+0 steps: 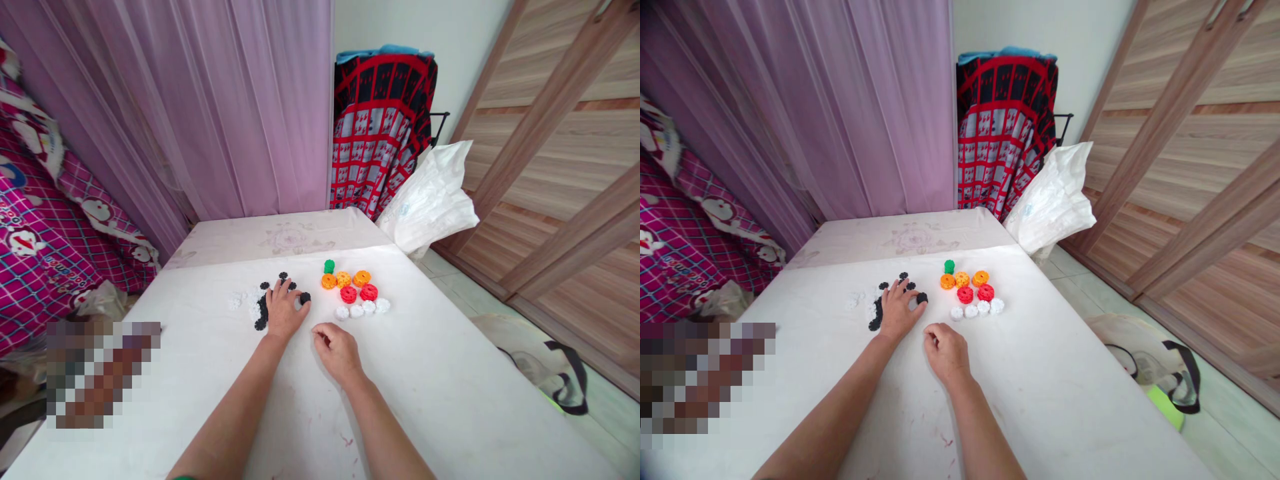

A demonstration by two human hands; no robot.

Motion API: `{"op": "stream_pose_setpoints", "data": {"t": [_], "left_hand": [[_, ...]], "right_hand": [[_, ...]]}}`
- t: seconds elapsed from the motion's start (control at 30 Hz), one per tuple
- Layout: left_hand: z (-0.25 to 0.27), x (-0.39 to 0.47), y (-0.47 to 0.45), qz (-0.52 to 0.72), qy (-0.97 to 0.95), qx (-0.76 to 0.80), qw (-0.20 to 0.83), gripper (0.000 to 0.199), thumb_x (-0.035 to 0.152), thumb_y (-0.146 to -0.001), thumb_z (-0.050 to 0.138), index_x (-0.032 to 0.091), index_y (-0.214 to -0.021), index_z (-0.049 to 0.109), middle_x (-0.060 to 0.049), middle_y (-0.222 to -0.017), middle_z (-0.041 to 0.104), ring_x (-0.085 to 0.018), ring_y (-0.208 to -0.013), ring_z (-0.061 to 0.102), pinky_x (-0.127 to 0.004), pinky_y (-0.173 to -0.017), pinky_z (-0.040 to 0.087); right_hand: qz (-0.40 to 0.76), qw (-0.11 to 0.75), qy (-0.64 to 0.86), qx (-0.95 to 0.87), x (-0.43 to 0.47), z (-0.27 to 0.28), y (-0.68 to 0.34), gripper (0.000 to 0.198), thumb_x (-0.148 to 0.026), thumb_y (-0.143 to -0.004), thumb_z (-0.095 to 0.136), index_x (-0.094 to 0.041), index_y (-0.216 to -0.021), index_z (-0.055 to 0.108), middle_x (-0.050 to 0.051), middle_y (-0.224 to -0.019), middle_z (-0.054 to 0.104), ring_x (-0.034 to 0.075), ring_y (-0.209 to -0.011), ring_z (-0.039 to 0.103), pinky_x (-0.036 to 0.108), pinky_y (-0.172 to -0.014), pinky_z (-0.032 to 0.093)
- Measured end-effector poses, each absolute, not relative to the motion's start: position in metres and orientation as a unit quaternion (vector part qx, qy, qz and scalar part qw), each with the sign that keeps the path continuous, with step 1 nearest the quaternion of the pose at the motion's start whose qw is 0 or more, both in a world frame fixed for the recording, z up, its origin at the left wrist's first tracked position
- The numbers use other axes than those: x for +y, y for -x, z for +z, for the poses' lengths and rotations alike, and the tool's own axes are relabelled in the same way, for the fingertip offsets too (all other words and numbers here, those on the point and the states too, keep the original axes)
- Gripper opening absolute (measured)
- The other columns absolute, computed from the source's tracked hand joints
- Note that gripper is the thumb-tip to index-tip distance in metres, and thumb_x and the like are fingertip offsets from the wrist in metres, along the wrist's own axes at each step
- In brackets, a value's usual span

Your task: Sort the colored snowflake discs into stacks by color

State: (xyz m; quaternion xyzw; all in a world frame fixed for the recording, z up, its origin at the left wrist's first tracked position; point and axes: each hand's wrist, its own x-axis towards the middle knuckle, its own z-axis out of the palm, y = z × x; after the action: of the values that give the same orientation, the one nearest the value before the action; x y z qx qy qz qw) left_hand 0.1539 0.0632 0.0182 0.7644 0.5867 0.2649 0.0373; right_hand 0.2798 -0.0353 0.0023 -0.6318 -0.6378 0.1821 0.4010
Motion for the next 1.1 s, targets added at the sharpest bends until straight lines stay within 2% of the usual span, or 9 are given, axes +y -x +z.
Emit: {"op": "stream_pose_setpoints", "data": {"t": [0.17,0.33,0.5,0.63,0.77,0.9,1.1], "left_hand": [[0.020,0.059,-0.135,0.268,-0.768,0.582,0.012,0.036,0.043,-0.079,0.064,0.023,-0.108,0.068,-0.009,-0.142,0.051,-0.033,-0.138,0.034,-0.055,-0.114,0.022],[0.021,0.052,-0.052,0.271,-0.727,0.629,-0.049,0.033,0.038,-0.090,0.049,0.023,-0.114,0.065,-0.009,-0.140,0.053,-0.030,-0.137,0.038,-0.053,-0.113,0.025],[0.016,0.046,0.017,0.152,-0.681,0.714,-0.060,0.043,0.036,-0.093,0.040,0.013,-0.124,0.059,-0.017,-0.141,0.050,-0.033,-0.133,0.042,-0.053,-0.107,0.033],[0.013,0.045,0.017,0.095,-0.693,0.712,-0.057,0.051,0.040,-0.094,0.038,0.013,-0.137,0.048,-0.015,-0.146,0.045,-0.032,-0.136,0.039,-0.053,-0.109,0.030],[0.014,0.044,0.010,0.074,-0.694,0.715,-0.039,0.055,0.044,-0.094,0.036,0.015,-0.141,0.043,-0.014,-0.150,0.039,-0.032,-0.139,0.034,-0.054,-0.111,0.027],[0.012,0.042,0.013,0.088,-0.702,0.706,-0.033,0.055,0.044,-0.093,0.038,0.017,-0.141,0.044,-0.013,-0.150,0.039,-0.033,-0.139,0.033,-0.055,-0.112,0.026],[0.008,0.043,0.015,0.124,-0.710,0.693,-0.025,0.049,0.042,-0.093,0.039,0.019,-0.136,0.050,-0.011,-0.147,0.045,-0.031,-0.137,0.037,-0.055,-0.111,0.026]], "right_hand": [[0.180,0.392,0.634,-0.643,-0.035,0.002,-0.281,0.022,-0.021,-0.080,0.048,-0.023,-0.084,0.069,-0.001,-0.079,0.070,0.012,-0.067,0.060,0.022,-0.066,0.041],[0.163,0.371,0.641,-0.652,-0.037,0.000,-0.282,0.021,-0.021,-0.080,0.048,-0.024,-0.083,0.068,-0.001,-0.078,0.069,0.012,-0.066,0.060,0.022,-0.066,0.040],[0.133,0.334,0.663,-0.657,-0.035,0.003,-0.269,0.020,-0.020,-0.081,0.049,-0.025,-0.085,0.068,-0.002,-0.080,0.068,0.013,-0.072,0.060,0.023,-0.067,0.039],[0.116,0.301,0.660,-0.678,-0.026,0.009,-0.237,0.019,-0.022,-0.081,0.054,-0.024,-0.094,0.068,0.000,-0.089,0.067,0.015,-0.083,0.061,0.025,-0.074,0.041],[0.095,0.279,0.660,-0.692,-0.012,0.015,-0.201,0.027,-0.030,-0.080,0.061,-0.025,-0.105,0.068,0.003,-0.099,0.066,0.019,-0.096,0.059,0.028,-0.084,0.042],[0.083,0.260,0.658,-0.701,0.002,0.018,-0.177,0.032,-0.035,-0.078,0.064,-0.027,-0.109,0.068,0.003,-0.097,0.065,0.019,-0.096,0.058,0.029,-0.084,0.043],[0.068,0.234,0.673,-0.699,0.012,0.016,-0.172,0.021,-0.032,-0.079,0.063,-0.028,-0.099,0.069,0.001,-0.090,0.064,0.017,-0.089,0.059,0.026,-0.077,0.041]]}}
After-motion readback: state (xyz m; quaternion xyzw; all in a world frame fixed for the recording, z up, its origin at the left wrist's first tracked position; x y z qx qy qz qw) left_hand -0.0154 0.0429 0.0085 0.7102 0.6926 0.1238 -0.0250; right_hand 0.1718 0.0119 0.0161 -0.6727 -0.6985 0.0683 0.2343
